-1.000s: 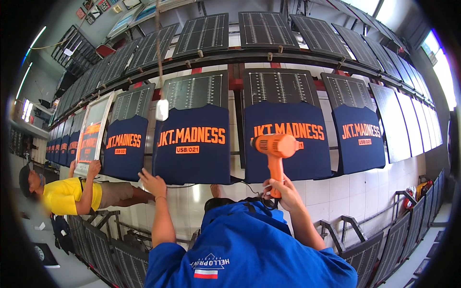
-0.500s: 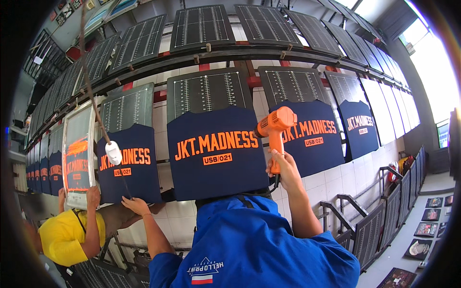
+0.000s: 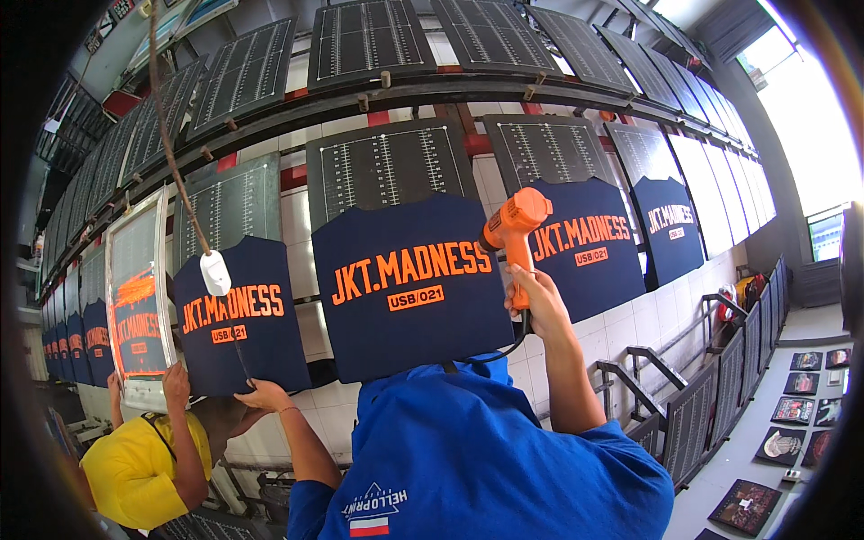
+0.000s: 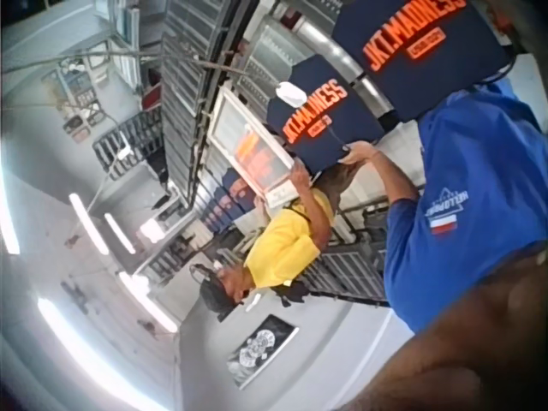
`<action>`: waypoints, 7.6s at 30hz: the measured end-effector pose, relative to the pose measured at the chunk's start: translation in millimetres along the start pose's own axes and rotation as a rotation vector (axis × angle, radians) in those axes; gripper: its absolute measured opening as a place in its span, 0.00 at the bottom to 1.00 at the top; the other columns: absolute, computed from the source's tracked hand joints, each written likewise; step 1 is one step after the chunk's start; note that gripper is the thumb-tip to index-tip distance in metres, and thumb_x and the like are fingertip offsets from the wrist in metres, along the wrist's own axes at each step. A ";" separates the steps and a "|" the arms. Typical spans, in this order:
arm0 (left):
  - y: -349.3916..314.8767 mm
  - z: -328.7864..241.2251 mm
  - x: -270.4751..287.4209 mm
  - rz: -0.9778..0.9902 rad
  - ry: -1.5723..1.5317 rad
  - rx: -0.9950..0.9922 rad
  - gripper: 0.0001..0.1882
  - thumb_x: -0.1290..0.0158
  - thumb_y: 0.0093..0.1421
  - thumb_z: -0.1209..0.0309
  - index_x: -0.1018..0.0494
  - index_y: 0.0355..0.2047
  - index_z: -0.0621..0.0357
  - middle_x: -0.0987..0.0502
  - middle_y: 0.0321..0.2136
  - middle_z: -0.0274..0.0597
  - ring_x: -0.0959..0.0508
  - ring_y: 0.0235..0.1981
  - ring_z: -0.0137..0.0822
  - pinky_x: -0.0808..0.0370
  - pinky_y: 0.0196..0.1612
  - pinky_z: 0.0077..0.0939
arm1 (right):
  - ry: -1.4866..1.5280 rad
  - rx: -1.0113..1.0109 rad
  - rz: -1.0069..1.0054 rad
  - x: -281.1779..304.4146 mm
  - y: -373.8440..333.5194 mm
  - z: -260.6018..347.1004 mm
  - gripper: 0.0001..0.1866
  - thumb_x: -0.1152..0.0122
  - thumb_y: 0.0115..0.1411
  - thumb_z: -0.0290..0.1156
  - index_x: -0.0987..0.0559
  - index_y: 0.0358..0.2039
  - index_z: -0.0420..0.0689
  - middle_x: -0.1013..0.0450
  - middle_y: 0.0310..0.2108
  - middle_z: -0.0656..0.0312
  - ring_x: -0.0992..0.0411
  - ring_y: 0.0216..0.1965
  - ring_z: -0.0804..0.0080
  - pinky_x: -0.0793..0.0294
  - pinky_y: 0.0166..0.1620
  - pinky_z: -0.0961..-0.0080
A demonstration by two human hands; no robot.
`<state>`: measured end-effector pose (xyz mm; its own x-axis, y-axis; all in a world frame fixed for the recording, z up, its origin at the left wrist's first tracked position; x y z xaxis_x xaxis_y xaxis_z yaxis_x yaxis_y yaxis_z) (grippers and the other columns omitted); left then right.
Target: The person uses a heat gun to dry the ink on a row of screen-printed t-shirts mounted on boards.
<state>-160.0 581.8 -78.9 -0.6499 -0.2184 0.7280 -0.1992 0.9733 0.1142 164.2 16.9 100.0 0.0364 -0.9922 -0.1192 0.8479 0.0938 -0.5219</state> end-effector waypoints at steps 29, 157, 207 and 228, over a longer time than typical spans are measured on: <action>0.6 10.4 -13.0 0.062 -0.173 0.118 0.31 0.52 0.67 0.64 0.45 0.61 0.76 0.32 0.55 0.70 0.28 0.55 0.60 0.31 0.58 0.43 | -0.059 -0.049 -0.021 2.6 -38.0 -15.1 0.19 0.43 0.65 0.42 0.28 0.43 0.38 0.30 0.21 0.65 0.29 0.19 0.78 0.32 0.20 0.84; 59.4 32.9 -18.1 0.101 -0.132 0.262 0.34 0.55 0.68 0.51 0.32 0.48 0.81 0.26 0.47 0.70 0.23 0.46 0.58 0.27 0.50 0.42 | -0.306 -0.064 0.171 -109.1 -22.9 -16.5 0.15 0.43 0.65 0.39 0.28 0.39 0.38 0.30 0.23 0.66 0.28 0.21 0.80 0.31 0.21 0.86; 50.9 15.2 -7.2 0.089 -0.122 0.265 0.38 0.56 0.67 0.48 0.33 0.49 0.84 0.26 0.46 0.73 0.23 0.47 0.59 0.28 0.52 0.43 | -0.366 -0.072 0.262 -153.4 -17.3 -21.7 0.14 0.44 0.65 0.37 0.27 0.37 0.37 0.30 0.22 0.65 0.29 0.21 0.79 0.31 0.22 0.84; 58.1 28.5 -10.3 0.127 -0.093 0.296 0.39 0.57 0.68 0.46 0.35 0.53 0.82 0.30 0.51 0.73 0.25 0.50 0.60 0.28 0.53 0.43 | -0.443 -0.097 0.369 -180.8 -15.8 -21.3 0.14 0.44 0.64 0.37 0.28 0.38 0.36 0.30 0.23 0.65 0.27 0.22 0.78 0.29 0.22 0.84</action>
<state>-185.8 638.6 -99.1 -0.7446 -0.1160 0.6574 -0.3084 0.9332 -0.1847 132.9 196.5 111.8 0.5556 -0.8301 0.0463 0.6855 0.4258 -0.5906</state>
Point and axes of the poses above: each hand's wrist, its own y-axis towards the middle knuckle, its own x-axis out of the back of the hand, z = x × y, the point moved 8 cm from there along y, towards the middle knuckle
